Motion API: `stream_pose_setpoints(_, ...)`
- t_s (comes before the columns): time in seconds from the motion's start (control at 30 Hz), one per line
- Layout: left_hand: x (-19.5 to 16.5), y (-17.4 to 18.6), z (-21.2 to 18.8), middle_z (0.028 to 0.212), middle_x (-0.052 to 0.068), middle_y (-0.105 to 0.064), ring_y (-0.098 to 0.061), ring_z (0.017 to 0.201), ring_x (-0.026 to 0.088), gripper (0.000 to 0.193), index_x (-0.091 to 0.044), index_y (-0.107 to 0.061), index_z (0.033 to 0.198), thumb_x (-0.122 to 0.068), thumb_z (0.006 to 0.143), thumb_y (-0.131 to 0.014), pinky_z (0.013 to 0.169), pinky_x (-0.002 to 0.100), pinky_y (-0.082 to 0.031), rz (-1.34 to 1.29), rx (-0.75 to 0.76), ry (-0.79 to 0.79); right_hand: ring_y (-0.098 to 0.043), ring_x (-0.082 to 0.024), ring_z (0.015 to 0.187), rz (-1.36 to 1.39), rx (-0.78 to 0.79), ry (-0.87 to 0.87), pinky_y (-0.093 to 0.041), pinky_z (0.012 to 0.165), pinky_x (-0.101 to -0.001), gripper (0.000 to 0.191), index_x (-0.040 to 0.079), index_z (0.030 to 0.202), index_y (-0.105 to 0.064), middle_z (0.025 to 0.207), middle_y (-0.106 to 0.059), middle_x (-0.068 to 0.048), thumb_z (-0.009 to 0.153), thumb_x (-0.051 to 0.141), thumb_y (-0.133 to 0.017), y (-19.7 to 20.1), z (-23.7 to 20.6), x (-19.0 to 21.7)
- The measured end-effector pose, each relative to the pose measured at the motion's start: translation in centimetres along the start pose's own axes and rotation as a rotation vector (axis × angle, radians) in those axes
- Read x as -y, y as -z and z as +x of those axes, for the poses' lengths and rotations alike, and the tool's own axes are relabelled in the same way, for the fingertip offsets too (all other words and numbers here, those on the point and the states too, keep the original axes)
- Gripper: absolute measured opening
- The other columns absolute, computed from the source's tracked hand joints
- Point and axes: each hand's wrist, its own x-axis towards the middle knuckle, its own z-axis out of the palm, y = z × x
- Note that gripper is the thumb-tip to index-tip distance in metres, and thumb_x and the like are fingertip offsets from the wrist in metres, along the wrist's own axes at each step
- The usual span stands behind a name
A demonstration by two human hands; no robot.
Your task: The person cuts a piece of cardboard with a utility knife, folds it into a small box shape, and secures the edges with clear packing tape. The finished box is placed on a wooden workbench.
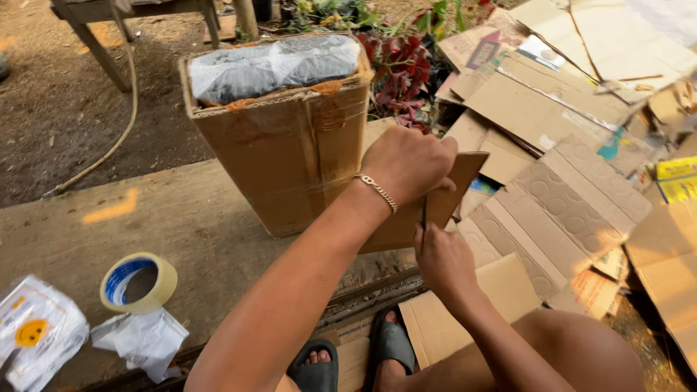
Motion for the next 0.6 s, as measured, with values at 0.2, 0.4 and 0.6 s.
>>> stream_pose_setpoints(0.2, -0.8, 0.6, -0.4, 0.071, 0.009, -0.073, -0.075, 0.067, 0.027, 0.052, -0.009, -0.065, 0.085, -0.057, 0.071, -0.078, 0.055, 0.039, -0.057, -0.013, -0.006, 0.015, -0.066, -0.044, 0.065, -0.005, 0.060, 0.013, -0.053, 0.062, -0.0555, 0.039, 0.006, 0.083, -0.064, 0.067, -0.066, -0.022, 0.103, 0.036, -0.049, 0.8, -0.2, 0.1)
stream_pose_setpoints(0.4, -1.4, 0.2, -0.3, 0.072, 0.011, -0.073, -0.075, 0.068, 0.026, 0.053, -0.006, -0.064, 0.088, -0.058, 0.078, -0.073, 0.058, 0.039, -0.058, -0.012, 0.118, 0.013, -0.067, -0.038, 0.060, -0.226, 0.073, 0.016, -0.053, 0.056, -0.0530, 0.042, 0.011, 0.078, -0.065, 0.065, -0.069, -0.014, 0.101, 0.040, -0.047, 7.8, -2.0, 1.6)
stream_pose_setpoints(0.6, -1.2, -1.2, -0.4, 0.068, 0.011, -0.072, -0.073, 0.063, 0.027, 0.054, -0.008, -0.066, 0.084, -0.059, 0.096, -0.054, 0.055, 0.039, -0.057, -0.048, 0.065, 0.012, -0.067, -0.038, 0.060, -0.306, 0.152, -0.042, -0.054, 0.055, -0.0505, 0.050, 0.013, 0.072, -0.069, 0.061, -0.067, -0.016, 0.103, 0.045, -0.045, 10.5, 0.5, 3.5)
